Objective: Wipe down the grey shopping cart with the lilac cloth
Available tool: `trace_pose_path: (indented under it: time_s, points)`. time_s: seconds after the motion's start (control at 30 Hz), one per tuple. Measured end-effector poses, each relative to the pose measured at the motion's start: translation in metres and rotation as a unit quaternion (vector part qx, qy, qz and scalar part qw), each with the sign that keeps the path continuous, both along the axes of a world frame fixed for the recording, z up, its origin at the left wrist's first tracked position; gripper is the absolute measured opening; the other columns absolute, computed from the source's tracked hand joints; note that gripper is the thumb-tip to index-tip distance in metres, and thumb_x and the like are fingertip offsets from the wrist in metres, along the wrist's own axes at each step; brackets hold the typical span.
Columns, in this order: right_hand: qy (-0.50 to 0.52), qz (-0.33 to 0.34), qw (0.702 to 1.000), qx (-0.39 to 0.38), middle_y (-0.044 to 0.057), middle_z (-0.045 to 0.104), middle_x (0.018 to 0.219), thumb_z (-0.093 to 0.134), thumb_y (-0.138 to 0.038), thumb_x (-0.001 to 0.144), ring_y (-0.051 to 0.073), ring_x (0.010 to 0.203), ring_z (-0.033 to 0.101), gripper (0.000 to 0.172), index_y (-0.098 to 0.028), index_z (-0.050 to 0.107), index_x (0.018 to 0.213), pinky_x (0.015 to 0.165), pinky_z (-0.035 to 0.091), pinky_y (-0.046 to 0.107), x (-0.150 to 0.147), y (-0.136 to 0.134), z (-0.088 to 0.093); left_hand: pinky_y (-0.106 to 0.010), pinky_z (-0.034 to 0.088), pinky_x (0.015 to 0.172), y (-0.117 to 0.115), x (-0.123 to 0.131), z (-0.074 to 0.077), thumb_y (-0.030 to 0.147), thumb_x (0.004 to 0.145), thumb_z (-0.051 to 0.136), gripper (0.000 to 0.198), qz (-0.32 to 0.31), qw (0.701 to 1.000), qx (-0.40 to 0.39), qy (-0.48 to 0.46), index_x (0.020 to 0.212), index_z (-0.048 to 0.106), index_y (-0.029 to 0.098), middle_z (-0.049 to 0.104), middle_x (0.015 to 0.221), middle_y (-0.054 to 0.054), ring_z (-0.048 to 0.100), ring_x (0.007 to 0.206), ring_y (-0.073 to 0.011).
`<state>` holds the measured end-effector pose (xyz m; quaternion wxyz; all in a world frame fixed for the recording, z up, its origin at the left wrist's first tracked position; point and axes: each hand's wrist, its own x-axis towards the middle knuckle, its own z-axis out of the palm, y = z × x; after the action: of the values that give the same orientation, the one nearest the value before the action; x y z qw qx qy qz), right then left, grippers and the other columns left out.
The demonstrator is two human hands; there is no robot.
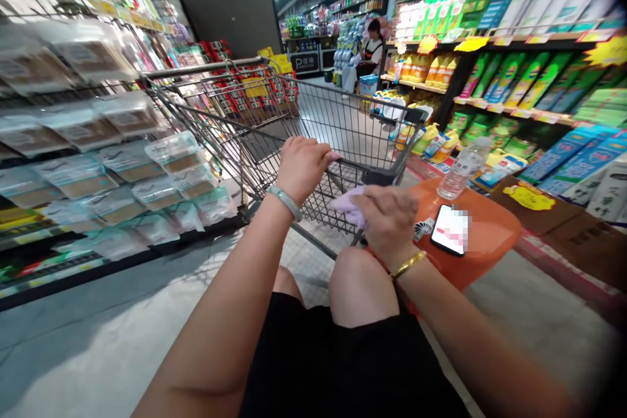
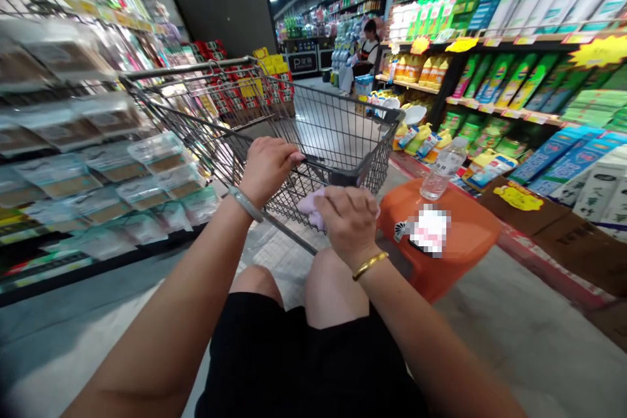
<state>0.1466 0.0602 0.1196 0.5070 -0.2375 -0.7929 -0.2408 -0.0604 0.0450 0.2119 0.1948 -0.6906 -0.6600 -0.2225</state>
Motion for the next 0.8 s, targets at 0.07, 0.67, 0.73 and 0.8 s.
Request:
trace_pose_path:
  time_s: [0.07, 0.67, 0.73, 0.8]
  points:
    - [0.051, -0.019, 0.998, 0.014, 0.003, 0.073, 0.105, 0.062, -0.021, 0.094, 0.024, 0.103, 0.055, 0.020, -0.030, 0.074, 0.107, 0.090, 0.035, 0.040, -0.002, 0.003, 0.016, -0.042, 0.035, 0.087, 0.002, 0.002, -0.002, 0.056, 0.104, 0.038, 0.051, 0.003, 1.000, 0.006, -0.001, 0.089, 0.074, 0.023, 0.070, 0.086, -0.007, 0.058, 0.091, -0.0264]
    - [-0.011, -0.121, 0.992, -0.016, 0.006, 0.073, 0.105, 0.062, -0.021, 0.092, 0.023, 0.096, 0.050, 0.013, -0.025, 0.074, 0.097, 0.084, 0.030, 0.039, 0.035, 0.082, -0.022, -0.046, 0.036, 0.092, 0.060, 0.086, -0.001, 0.048, 0.104, 0.046, 0.045, 0.025, 0.999, 0.018, -0.042, 0.086, 0.076, 0.020, 0.075, 0.094, -0.011, 0.060, 0.099, -0.0293]
    - [0.010, -0.119, 0.993, -0.024, 0.006, 0.072, 0.105, 0.063, -0.023, 0.092, 0.023, 0.098, 0.050, 0.013, -0.026, 0.074, 0.097, 0.084, 0.032, 0.039, 0.038, 0.084, -0.018, -0.046, 0.037, 0.091, 0.061, 0.097, -0.001, 0.046, 0.104, 0.047, 0.043, 0.026, 0.999, 0.016, -0.033, 0.086, 0.076, 0.019, 0.075, 0.093, -0.011, 0.061, 0.098, -0.0296]
    - [0.057, -0.118, 0.991, -0.026, 0.007, 0.070, 0.107, 0.061, -0.023, 0.092, 0.024, 0.100, 0.051, 0.016, -0.027, 0.074, 0.101, 0.086, 0.033, 0.039, 0.041, 0.086, -0.010, -0.046, 0.037, 0.091, 0.060, 0.105, 0.000, 0.048, 0.104, 0.046, 0.045, 0.028, 0.999, 0.019, -0.023, 0.086, 0.076, 0.019, 0.074, 0.091, -0.012, 0.061, 0.097, -0.0299]
